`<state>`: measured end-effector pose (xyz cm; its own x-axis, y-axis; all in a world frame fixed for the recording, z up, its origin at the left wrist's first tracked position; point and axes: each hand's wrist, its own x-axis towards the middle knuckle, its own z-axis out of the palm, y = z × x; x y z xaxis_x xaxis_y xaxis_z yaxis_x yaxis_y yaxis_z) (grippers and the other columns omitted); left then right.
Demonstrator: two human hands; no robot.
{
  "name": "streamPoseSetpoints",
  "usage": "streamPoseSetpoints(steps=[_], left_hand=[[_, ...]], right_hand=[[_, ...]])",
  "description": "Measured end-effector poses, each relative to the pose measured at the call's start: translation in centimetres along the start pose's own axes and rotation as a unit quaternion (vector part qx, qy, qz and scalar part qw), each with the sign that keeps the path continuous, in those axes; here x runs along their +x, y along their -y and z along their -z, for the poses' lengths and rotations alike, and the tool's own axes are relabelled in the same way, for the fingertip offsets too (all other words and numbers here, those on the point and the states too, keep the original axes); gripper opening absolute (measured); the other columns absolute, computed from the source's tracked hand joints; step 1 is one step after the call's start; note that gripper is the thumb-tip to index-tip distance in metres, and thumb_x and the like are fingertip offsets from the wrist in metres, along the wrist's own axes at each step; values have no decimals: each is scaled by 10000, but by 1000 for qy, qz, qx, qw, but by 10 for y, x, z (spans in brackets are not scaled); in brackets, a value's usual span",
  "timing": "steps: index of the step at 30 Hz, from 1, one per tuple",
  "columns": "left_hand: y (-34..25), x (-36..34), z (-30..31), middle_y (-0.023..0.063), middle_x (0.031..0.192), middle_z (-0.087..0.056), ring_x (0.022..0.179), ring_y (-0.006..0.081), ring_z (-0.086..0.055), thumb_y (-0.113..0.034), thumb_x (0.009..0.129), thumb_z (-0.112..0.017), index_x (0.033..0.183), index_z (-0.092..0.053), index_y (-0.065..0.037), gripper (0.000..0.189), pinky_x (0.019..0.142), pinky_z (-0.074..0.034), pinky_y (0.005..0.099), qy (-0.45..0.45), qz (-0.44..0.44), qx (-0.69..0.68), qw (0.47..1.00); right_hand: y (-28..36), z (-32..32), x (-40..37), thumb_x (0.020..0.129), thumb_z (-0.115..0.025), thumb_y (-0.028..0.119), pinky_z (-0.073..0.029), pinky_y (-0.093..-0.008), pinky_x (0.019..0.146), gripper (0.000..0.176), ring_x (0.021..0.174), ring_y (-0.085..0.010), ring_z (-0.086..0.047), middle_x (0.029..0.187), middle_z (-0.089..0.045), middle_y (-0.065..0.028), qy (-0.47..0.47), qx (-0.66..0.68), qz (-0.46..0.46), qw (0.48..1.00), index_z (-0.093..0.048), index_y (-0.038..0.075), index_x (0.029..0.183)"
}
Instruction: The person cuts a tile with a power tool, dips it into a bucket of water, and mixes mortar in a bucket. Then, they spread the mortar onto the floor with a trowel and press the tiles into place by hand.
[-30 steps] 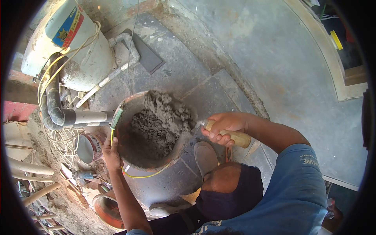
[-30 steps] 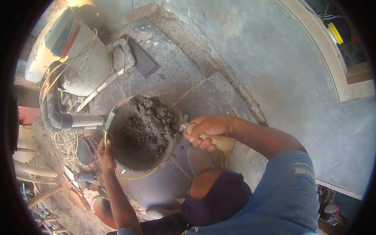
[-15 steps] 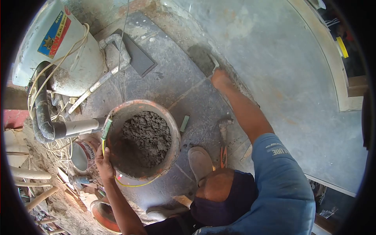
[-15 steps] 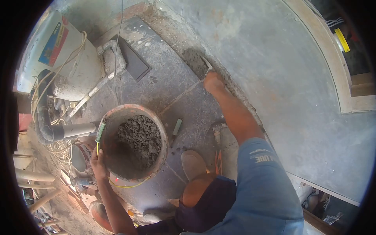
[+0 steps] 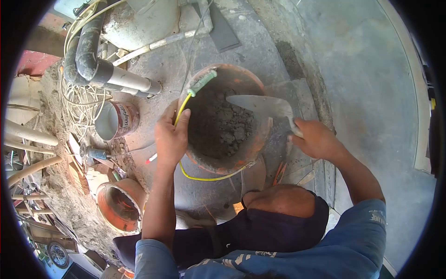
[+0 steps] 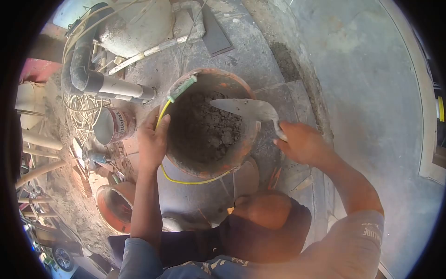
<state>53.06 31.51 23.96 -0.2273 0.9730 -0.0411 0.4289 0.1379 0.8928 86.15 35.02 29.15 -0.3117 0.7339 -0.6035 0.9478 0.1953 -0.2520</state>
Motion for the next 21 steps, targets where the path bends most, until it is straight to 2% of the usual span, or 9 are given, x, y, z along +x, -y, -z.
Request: streamPoseSetpoints(steps=[2, 4, 9, 11, 13, 15, 18, 20, 21], left_hand=[[-4, -8, -8, 185, 898, -673, 818, 172, -633, -107, 911, -599, 1172, -600, 55, 307, 742, -484, 311, 2, -11, 13, 1000], [-1, -12, -17, 241, 904, -670, 814, 264, -685, -102, 900, -608, 1172, -600, 53, 314, 713, -503, 341, -18, -120, 50, 991], [-4, -12, -9, 269, 917, -666, 871, 343, -694, -97, 889, -613, 1173, -592, 72, 331, 735, -521, 363, 7, -48, 3, 999], [-2, -13, -9, 269, 923, -667, 890, 347, -692, -97, 888, -612, 1171, -588, 80, 334, 746, -522, 368, 3, -56, 29, 998], [-2, -16, -11, 268, 923, -667, 888, 349, -692, -94, 888, -609, 1168, -588, 80, 330, 743, -522, 368, -2, -67, 37, 997], [-3, -16, -13, 268, 923, -668, 886, 350, -692, -91, 888, -606, 1166, -588, 80, 327, 740, -521, 368, -7, -79, 49, 996], [-11, -20, -19, 263, 917, -668, 879, 353, -691, -86, 887, -602, 1168, -591, 73, 323, 734, -520, 371, -9, -67, 9, 998], [-13, -21, -19, 247, 926, -673, 837, 256, -670, -129, 910, -606, 1182, -587, 81, 344, 769, -497, 343, -33, -11, 7, 999], [-11, -24, -19, 247, 926, -673, 837, 256, -670, -129, 910, -606, 1182, -587, 81, 344, 769, -497, 343, -31, -5, 11, 999]], right_hand=[[5, -30, 39, 868, -614, 243, -496, -493, 783, 314, 891, -414, -634, 902, -644, -249, -5, 17, -11, 1000, -548, -39, 988], [20, -57, 76, 869, -600, 228, -520, -476, 781, 318, 894, -415, -648, 910, -656, -246, 55, 19, -2, 998, -572, -50, 1021], [43, -93, 49, 864, -581, 205, -520, -456, 834, 333, 951, -417, -639, 929, -655, -254, 138, 7, 42, 990, -604, -76, 1043], [34, -95, 33, 831, -611, 229, -511, -472, 801, 351, 914, -447, -629, 944, -637, -300, 125, 22, 160, 979, -572, -72, 1007], [50, -55, 23, 837, -605, 242, -512, -471, 796, 366, 932, -451, -622, 974, -633, -299, 162, 4, 146, 976, -573, -81, 1007], [25, -85, 53, 847, -599, 255, -507, -475, 799, 387, 907, -459, -622, 914, -649, -276, 112, 14, 130, 985, -565, -84, 1030], [24, -92, 65, 878, -569, 258, -538, -418, 735, 391, 818, -360, -676, 828, -661, -238, 99, 50, 72, 991, -571, -119, 983], [58, -79, 53, 868, -554, 226, -538, -384, 610, 325, 640, -277, -669, 730, -652, -179, 248, 180, -20, 952, -545, -95, 923], [65, -79, 48, 868, -554, 226, -538, -384, 610, 325, 640, -277, -669, 730, -652, -179, 255, 182, -18, 950, -545, -95, 923]])
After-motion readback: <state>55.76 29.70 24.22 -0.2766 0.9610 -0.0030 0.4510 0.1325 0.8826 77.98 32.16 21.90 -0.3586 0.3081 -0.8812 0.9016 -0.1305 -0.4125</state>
